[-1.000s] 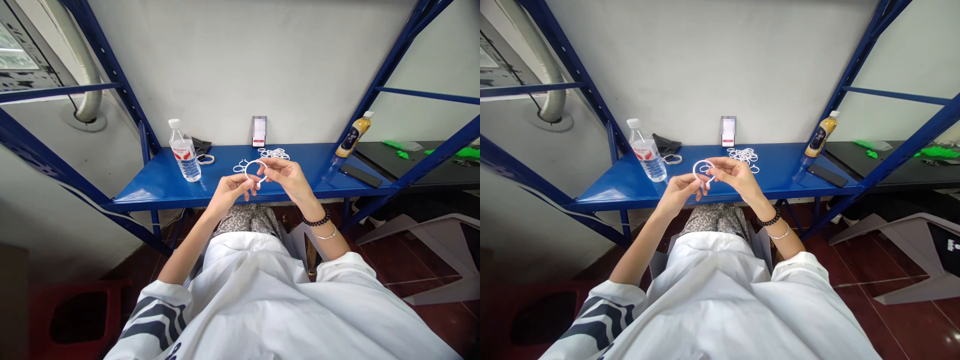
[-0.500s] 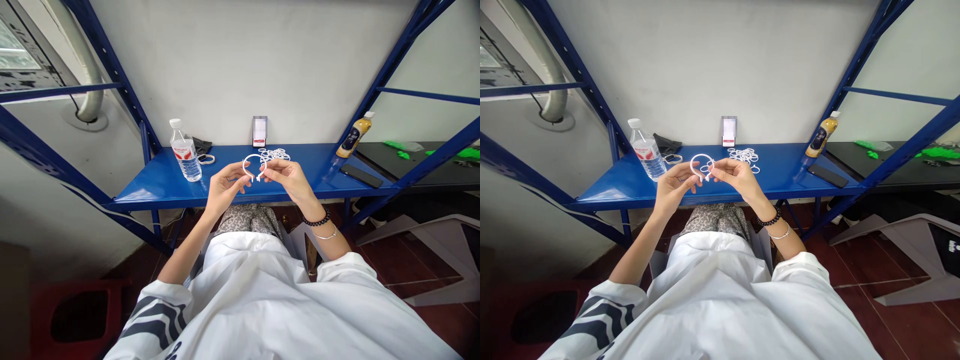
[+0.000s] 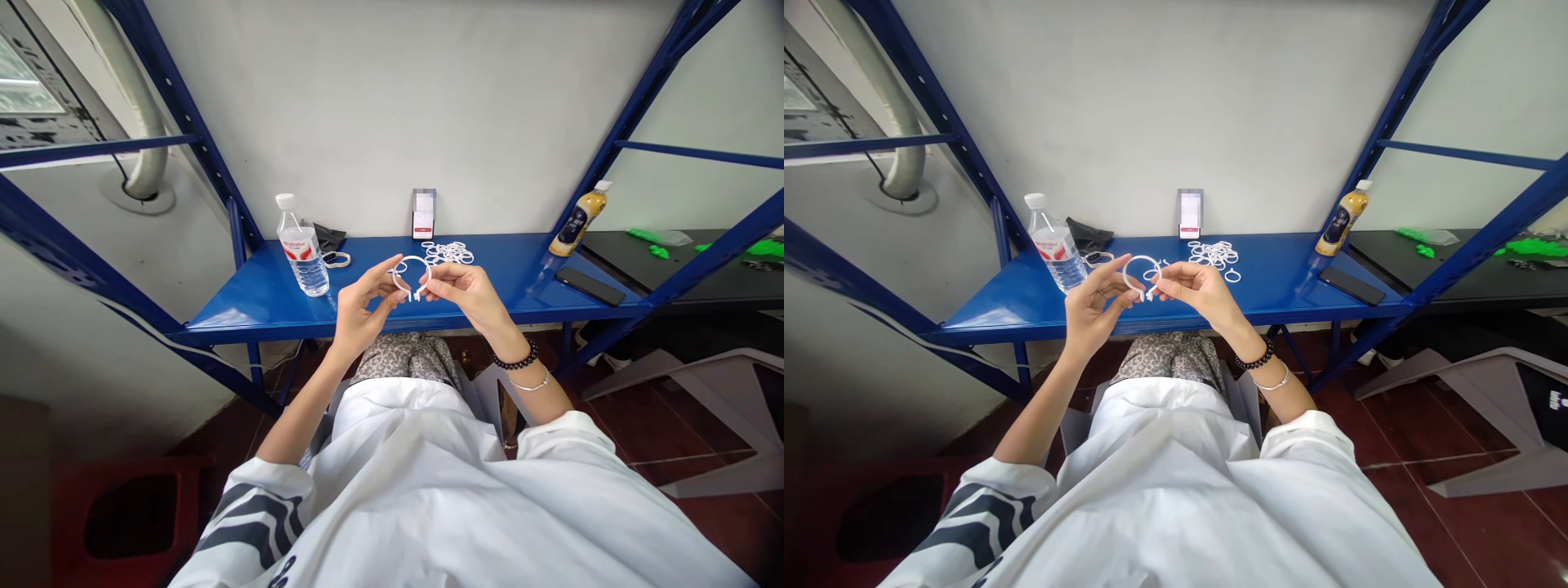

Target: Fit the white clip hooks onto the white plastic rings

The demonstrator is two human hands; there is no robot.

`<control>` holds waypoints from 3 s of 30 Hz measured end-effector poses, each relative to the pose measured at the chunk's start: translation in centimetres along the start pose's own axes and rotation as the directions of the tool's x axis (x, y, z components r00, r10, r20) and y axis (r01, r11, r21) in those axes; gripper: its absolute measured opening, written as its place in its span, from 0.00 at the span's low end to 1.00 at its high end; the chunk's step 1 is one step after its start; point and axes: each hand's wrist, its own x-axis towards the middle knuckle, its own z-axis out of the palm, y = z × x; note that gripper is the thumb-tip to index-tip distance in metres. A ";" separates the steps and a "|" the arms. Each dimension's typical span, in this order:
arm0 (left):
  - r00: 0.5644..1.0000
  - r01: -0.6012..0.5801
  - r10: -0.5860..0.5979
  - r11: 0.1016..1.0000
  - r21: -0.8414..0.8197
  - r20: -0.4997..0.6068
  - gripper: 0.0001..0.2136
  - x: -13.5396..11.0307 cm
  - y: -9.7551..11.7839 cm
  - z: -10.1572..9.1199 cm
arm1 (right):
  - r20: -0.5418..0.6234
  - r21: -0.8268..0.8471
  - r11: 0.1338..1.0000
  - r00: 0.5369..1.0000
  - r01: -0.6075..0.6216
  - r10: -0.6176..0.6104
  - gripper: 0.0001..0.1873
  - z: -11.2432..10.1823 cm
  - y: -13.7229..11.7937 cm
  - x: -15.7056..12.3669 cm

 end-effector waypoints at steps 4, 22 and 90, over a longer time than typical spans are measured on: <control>1.000 -0.010 0.010 1.000 0.017 -0.012 0.19 -0.1 -0.1 0.0 | 0.006 -0.015 1.000 1.000 0.012 -0.012 0.16 -0.1 0.1 0.0; 0.998 -0.044 0.046 0.998 0.034 -0.045 0.16 -0.3 -0.2 0.2 | 0.026 -0.005 1.000 1.000 0.012 -0.012 0.15 0.1 0.3 -0.2; 0.978 -0.188 0.210 0.855 0.484 0.009 0.26 -0.3 -0.6 -0.1 | 0.144 -0.628 0.525 0.749 0.574 -0.646 0.06 0.0 0.3 -0.5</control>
